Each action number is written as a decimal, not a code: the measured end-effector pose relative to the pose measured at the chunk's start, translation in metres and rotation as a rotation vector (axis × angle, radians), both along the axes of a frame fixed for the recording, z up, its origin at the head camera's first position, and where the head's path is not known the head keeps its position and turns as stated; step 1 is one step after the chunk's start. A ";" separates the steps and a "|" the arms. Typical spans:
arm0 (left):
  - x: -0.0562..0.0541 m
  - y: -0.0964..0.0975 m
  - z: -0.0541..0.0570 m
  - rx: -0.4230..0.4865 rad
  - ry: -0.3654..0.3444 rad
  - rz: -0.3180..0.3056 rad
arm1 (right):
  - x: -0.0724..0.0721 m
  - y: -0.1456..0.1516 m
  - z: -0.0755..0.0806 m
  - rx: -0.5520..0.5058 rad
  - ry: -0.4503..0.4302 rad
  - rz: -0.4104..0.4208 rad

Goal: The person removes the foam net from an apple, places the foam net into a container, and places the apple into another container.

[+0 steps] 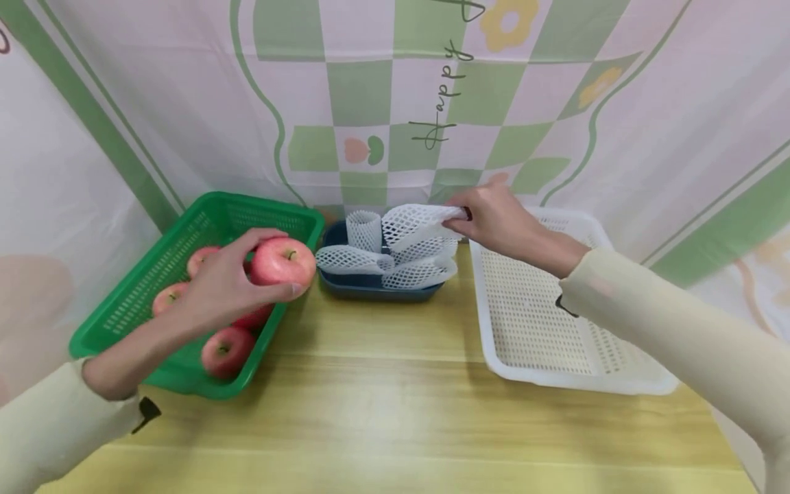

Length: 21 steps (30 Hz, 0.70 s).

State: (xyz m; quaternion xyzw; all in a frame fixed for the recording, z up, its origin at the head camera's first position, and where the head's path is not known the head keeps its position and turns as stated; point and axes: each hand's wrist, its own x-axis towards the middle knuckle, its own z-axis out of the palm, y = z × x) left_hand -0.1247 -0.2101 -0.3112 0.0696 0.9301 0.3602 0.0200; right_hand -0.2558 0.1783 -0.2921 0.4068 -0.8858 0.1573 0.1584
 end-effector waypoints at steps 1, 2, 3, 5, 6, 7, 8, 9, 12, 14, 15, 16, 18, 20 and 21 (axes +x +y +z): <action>-0.004 -0.002 0.001 -0.015 -0.005 0.014 | -0.003 -0.001 -0.001 0.015 -0.016 -0.014; -0.008 -0.003 0.002 -0.017 -0.015 0.026 | -0.005 -0.002 -0.002 0.030 -0.030 -0.027; -0.012 -0.005 0.003 -0.016 -0.022 0.031 | -0.007 -0.004 -0.003 0.040 -0.047 -0.038; -0.021 -0.009 0.003 -0.010 -0.026 0.031 | -0.011 -0.007 -0.004 0.058 -0.076 -0.052; -0.025 -0.011 0.003 -0.012 -0.021 0.032 | -0.013 -0.008 -0.005 0.060 -0.092 -0.054; -0.029 -0.013 0.003 -0.015 -0.018 0.037 | -0.015 -0.010 -0.006 0.060 -0.104 -0.055; -0.033 -0.015 0.003 -0.007 -0.014 0.037 | -0.017 -0.012 -0.007 0.059 -0.113 -0.053; -0.037 -0.017 0.002 -0.011 -0.006 0.039 | -0.018 -0.013 -0.008 0.062 -0.123 -0.052; -0.049 -0.022 0.000 -0.017 0.000 0.056 | -0.023 -0.017 -0.013 0.066 -0.145 -0.046; -0.056 -0.025 -0.004 -0.016 -0.015 0.062 | -0.026 -0.018 -0.017 0.067 -0.150 -0.047; -0.059 -0.027 -0.005 -0.017 -0.025 0.065 | -0.028 -0.019 -0.019 0.069 -0.149 -0.049; -0.062 -0.028 -0.007 -0.015 -0.036 0.068 | -0.029 -0.020 -0.021 0.069 -0.144 -0.052; -0.068 -0.031 -0.012 -0.014 -0.058 0.075 | -0.030 -0.022 -0.024 0.075 -0.135 -0.059; -0.072 -0.033 -0.018 -0.016 -0.078 0.081 | -0.030 -0.024 -0.027 0.093 -0.131 -0.063; -0.075 -0.034 -0.021 -0.021 -0.088 0.085 | -0.030 -0.025 -0.029 0.105 -0.132 -0.064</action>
